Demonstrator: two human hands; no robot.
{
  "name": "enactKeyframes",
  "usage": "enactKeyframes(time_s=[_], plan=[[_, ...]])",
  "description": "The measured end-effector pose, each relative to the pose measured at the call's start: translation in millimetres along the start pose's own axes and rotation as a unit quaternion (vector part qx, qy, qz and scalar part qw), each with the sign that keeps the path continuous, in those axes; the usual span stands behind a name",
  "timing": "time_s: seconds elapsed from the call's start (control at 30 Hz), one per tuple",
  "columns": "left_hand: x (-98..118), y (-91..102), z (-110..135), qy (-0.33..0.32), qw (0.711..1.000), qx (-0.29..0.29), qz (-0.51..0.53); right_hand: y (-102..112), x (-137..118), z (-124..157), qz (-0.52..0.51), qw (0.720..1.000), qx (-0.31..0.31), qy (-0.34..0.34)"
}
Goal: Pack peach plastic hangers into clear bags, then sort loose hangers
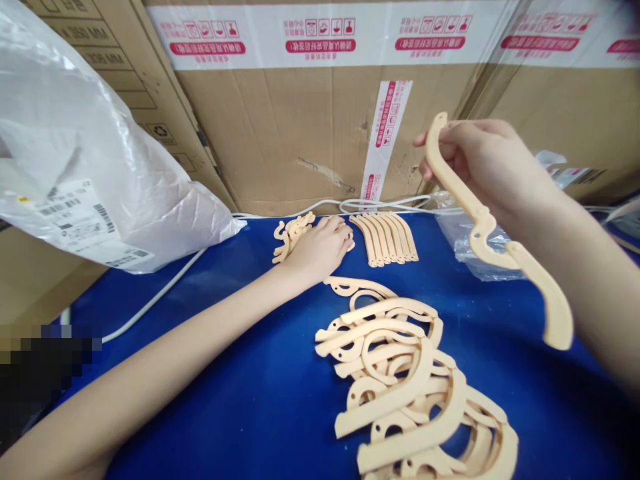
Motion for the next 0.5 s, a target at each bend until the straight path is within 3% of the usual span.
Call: enactKeyframes(time_s=[0.17,0.23,0.27,0.33,0.4,0.43,0.5], plan=[[3.4,15.1,-0.8,0.026,0.997,0.030,0.073,4.5,10.8,-11.4,-0.048,0.998,0.033,-0.004],[9.5,28.6,-1.9,0.043,0.982,0.010,0.183,4.8,13.4,-12.6,-0.054,0.998,0.043,0.004],[12.5,34.4,-2.2,0.069,0.945,-0.037,0.318,5.0,14.3,-12.7,-0.054,0.997,0.053,0.014],[22.2,43.6,-0.7,0.108,0.816,-0.168,0.543,5.2,15.3,-12.4,-0.052,0.995,0.077,0.038],[28.7,53.9,1.5,0.140,0.704,-0.199,0.668,5.4,14.3,-11.5,-0.040,0.992,0.094,0.076],[30.3,57.5,2.6,0.154,0.665,-0.196,0.704,5.3,12.5,-10.6,-0.026,0.990,0.090,0.102],[30.7,60.3,4.5,0.185,0.616,-0.181,0.744,4.9,6.1,-7.5,0.033,0.984,0.054,0.167]])
Point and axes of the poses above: each hand's wrist, its own z-axis away from the middle knuckle, its own y-axis out of the back of the hand, x = y × z, the point moved 3 cm from there along -z, towards the middle knuckle, and after that the axes turned 8 degrees about y, right-handed, at the moved point
